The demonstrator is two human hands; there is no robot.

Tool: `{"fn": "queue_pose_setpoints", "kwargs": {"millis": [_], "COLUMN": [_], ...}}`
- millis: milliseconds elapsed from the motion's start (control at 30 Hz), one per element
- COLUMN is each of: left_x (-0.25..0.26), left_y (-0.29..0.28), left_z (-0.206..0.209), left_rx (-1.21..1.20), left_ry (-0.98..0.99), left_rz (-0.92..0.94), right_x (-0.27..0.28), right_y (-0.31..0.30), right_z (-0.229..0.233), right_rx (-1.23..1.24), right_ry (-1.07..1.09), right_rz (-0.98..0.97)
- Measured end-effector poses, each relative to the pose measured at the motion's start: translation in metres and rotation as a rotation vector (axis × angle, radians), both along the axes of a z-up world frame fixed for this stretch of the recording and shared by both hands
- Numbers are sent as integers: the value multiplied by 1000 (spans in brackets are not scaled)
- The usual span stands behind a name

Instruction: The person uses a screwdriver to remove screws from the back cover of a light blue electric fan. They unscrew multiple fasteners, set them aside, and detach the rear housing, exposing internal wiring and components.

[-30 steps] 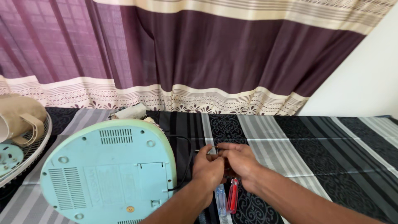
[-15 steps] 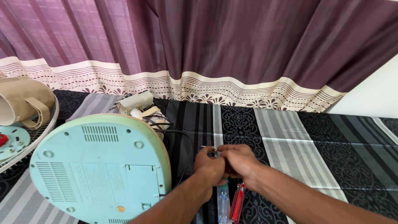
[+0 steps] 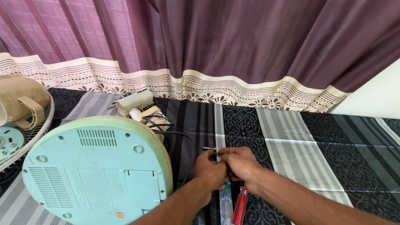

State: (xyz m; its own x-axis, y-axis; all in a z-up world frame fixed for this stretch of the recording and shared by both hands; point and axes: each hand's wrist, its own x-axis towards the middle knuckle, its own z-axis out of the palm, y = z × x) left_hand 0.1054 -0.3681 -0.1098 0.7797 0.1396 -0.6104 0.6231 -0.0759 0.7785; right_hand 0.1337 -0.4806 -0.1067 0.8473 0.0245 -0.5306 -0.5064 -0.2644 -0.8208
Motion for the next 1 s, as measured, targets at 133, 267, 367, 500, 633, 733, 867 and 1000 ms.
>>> {"fn": "queue_pose_setpoints", "kwargs": {"millis": [133,267,367,500,633,733,867,1000], "left_x": [1,3,1,-6,-13,-16,-21,-31], "left_y": [3,0,0,2,3,3,3,2], "left_z": [-3,-4,-1,7,15,20,25,31], "left_rx": [32,28,20,73,149,117,102,40], "left_ry": [-7,-30,-26,-24,-84,-124,-220,-232], "left_rz": [-42,-21,-18,-38,-60,-71,-82,-129], "right_x": [-1,-2,-3,-4,-9,-15,-25,-39], "right_y": [1,3,2,1,-1,-2,-5,-15], "right_z": [2,1,0,0,7,16,29,37], "right_rx": [-3,17,22,4,30,24,35,15], "right_ry": [10,1,-6,-29,-55,-65,-104,-129], "right_rz": [-18,-40,-46,-67,-94,-145,-215,-272]}}
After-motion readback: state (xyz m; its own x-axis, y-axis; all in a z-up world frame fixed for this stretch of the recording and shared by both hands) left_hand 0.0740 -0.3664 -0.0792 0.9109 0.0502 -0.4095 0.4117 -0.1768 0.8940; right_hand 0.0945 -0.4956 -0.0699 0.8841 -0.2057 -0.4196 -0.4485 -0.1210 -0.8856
